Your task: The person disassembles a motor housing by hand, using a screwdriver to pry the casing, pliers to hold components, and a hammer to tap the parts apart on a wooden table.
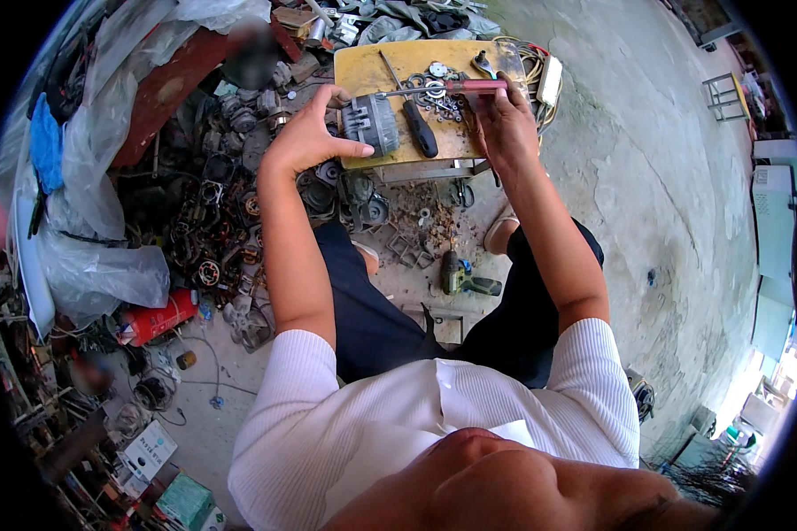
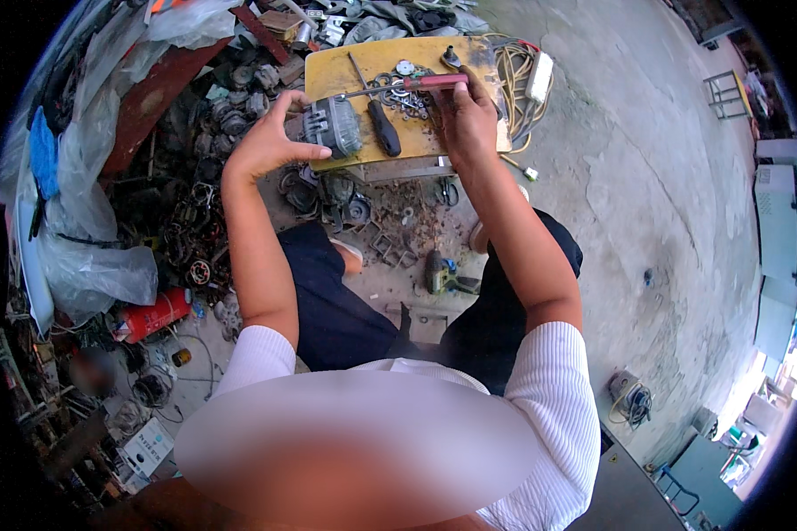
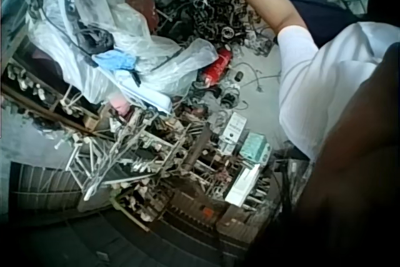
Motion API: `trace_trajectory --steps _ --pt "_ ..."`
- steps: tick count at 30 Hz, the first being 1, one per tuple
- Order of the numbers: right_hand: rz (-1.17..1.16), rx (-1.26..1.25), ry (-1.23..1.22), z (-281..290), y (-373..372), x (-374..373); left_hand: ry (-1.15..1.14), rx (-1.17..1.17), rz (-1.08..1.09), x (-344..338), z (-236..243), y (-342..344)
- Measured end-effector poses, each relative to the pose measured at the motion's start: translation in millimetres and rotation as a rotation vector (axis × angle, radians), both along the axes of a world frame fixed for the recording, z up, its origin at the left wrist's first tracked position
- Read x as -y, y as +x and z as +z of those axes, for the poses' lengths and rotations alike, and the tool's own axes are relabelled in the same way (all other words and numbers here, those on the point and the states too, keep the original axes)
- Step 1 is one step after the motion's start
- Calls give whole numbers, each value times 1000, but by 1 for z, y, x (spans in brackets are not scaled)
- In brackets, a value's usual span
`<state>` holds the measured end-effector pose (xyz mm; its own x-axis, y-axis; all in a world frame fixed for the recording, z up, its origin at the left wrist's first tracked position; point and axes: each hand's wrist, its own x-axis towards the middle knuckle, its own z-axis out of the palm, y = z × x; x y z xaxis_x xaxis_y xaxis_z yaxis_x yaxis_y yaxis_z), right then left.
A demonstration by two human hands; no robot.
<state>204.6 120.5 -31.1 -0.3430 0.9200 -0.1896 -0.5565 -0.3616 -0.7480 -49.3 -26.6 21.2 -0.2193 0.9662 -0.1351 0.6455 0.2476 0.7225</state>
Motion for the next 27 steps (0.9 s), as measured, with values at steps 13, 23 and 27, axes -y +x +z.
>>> trace_trajectory --steps 13,23,27 --pt "-43 53 -53 7 -2 8 -35 -27 19 0 -3 -2" --pt "-48 3 1 3 2 3 -13 39 17 -1 2 2" --pt "-91 100 -75 25 -5 15 -30 23 19 0 1 1"
